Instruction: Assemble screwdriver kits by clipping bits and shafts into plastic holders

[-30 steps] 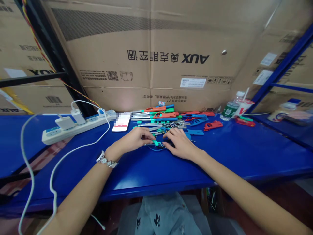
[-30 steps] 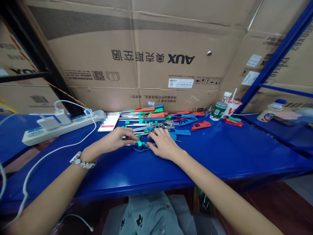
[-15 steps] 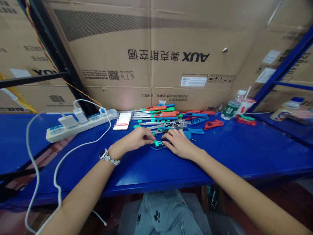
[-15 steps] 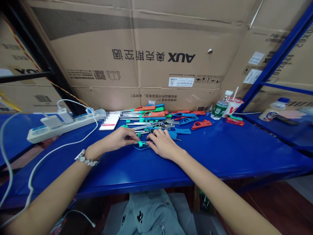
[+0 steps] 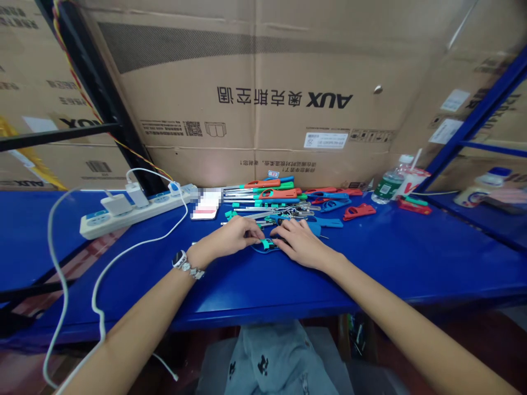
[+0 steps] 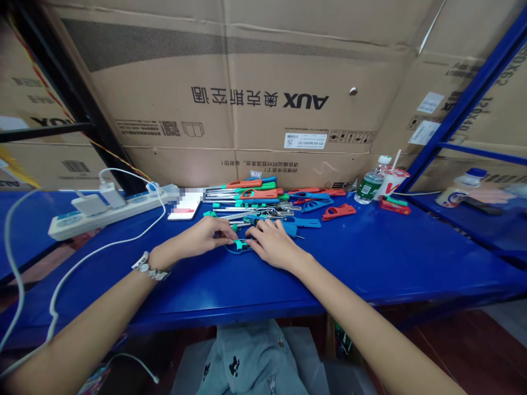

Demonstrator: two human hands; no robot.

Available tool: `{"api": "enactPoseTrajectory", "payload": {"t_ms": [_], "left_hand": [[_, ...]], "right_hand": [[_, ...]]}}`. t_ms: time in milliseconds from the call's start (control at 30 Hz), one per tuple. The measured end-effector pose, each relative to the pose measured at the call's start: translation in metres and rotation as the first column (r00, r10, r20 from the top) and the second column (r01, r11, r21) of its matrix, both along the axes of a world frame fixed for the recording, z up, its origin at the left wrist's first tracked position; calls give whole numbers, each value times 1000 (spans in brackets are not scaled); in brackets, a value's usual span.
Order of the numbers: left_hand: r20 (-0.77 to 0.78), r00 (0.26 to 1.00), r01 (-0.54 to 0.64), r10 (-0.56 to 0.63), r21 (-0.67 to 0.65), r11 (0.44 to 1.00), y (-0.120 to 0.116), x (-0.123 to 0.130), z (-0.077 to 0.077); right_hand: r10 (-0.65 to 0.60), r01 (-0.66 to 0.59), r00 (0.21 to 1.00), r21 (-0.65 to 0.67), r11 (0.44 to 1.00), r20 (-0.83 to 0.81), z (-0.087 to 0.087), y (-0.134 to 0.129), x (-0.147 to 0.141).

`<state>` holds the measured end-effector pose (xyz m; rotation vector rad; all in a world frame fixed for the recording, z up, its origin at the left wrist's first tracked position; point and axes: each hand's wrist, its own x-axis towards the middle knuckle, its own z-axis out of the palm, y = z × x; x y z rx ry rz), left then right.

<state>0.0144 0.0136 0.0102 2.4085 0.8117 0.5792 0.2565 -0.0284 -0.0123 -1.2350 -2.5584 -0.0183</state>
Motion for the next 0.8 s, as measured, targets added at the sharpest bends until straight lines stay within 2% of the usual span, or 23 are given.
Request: {"api": "enactPoseTrajectory", "payload": {"t_ms": [333,500,633,733,800], "left_hand": [[59,998,15,-9,-99,995,2,-1,-5],[113,993,-14,35,-185,983,2,1,-7],[100,994,-20,34,-142,990,3,2,-6],[113,993,-4,16,-110,994,2,3,-6],[118,993,7,7,-116,993,1,4,-7]], "right_hand": [[20,-20,1000,-31,999,5,2,0,0],[6,-8,1000,-62,998,-24,4,0,1],[-32,29,992,-27,999,-124,6,-2,0],[-52,65,976,55,996,-210,6,-7,-9],[-43,59,974,65,996,-222,5,-9,-18]]}}
